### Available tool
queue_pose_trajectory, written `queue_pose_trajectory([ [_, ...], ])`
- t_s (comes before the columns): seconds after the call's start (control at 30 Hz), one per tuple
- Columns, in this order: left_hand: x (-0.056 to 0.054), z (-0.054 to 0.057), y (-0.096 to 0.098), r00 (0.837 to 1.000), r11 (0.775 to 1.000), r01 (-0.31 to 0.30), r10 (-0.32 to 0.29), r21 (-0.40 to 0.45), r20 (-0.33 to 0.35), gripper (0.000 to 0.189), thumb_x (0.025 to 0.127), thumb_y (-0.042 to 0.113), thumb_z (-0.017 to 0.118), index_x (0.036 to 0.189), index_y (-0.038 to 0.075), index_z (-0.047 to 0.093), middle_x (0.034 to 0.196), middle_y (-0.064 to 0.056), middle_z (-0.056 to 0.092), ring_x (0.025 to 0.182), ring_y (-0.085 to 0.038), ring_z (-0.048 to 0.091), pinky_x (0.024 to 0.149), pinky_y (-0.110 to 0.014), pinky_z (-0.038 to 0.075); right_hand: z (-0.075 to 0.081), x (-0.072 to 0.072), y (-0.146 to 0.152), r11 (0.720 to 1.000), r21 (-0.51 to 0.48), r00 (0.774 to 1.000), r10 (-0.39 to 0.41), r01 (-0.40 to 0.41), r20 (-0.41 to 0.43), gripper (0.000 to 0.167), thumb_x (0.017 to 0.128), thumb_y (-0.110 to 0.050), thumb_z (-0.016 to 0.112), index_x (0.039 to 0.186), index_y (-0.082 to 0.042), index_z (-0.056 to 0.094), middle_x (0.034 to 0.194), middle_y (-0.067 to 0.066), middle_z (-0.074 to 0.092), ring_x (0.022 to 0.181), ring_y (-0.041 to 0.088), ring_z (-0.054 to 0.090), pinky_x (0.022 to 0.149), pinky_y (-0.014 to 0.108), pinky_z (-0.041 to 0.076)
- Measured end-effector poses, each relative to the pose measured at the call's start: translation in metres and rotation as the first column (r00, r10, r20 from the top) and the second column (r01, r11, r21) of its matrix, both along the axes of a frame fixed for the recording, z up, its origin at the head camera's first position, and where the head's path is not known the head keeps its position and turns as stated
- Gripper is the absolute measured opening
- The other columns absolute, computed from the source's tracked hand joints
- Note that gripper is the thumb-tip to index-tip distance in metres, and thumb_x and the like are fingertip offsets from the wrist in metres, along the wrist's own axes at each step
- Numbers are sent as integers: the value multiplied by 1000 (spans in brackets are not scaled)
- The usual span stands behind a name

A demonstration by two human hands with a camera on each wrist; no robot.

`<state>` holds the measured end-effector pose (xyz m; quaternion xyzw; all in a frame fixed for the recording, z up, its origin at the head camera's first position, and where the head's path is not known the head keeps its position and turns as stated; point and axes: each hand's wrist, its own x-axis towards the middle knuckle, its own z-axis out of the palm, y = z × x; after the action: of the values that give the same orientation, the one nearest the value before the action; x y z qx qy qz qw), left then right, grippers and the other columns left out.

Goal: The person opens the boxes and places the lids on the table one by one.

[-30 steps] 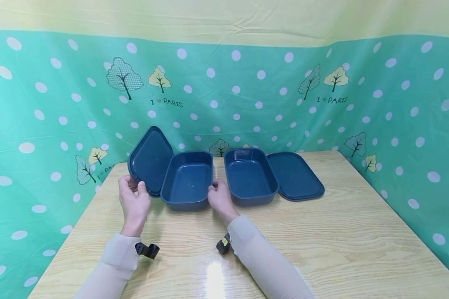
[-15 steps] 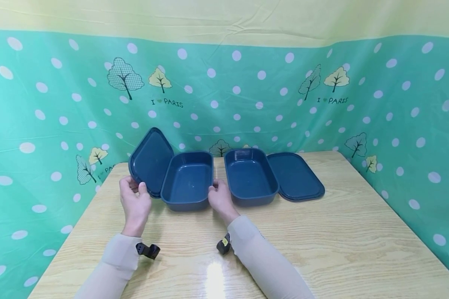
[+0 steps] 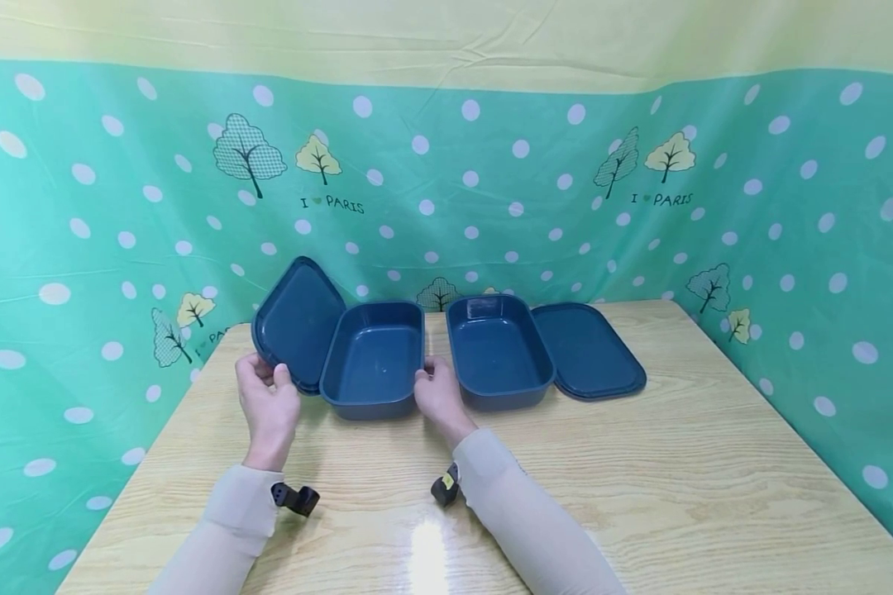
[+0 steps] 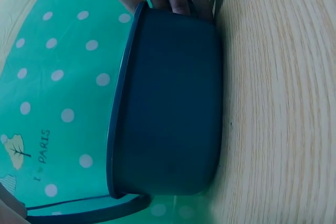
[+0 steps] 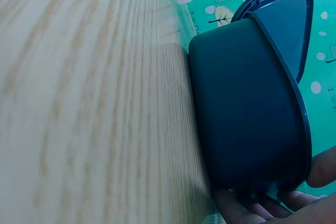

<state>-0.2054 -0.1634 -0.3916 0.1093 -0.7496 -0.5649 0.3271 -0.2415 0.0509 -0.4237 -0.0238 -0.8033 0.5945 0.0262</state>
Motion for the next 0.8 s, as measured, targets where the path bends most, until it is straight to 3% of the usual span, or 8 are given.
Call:
queue_pose_trajectory([
  [0.5, -1, -4, 0, 1000, 1000, -1, 1, 11, 22, 21, 99, 7, 43, 119, 3, 41, 109, -11, 47, 96, -22, 45, 81, -33, 36, 0, 0, 1, 1000, -7, 1000, 0, 0, 2, 35, 99, -11, 46, 131, 2, 50, 128, 16, 53, 121, 29, 48, 103, 44, 38],
  [0.8, 1, -5, 0, 997, 999, 12, -16, 45, 79, 24, 101, 12, 39, 123, 4, 39, 114, -12, 46, 101, -24, 45, 82, -34, 38, 0, -1, 0, 1000, -22, 1000, 3, -2, 21, 36, 99, -12, 45, 132, 1, 49, 129, 16, 52, 121, 29, 47, 103, 44, 38],
])
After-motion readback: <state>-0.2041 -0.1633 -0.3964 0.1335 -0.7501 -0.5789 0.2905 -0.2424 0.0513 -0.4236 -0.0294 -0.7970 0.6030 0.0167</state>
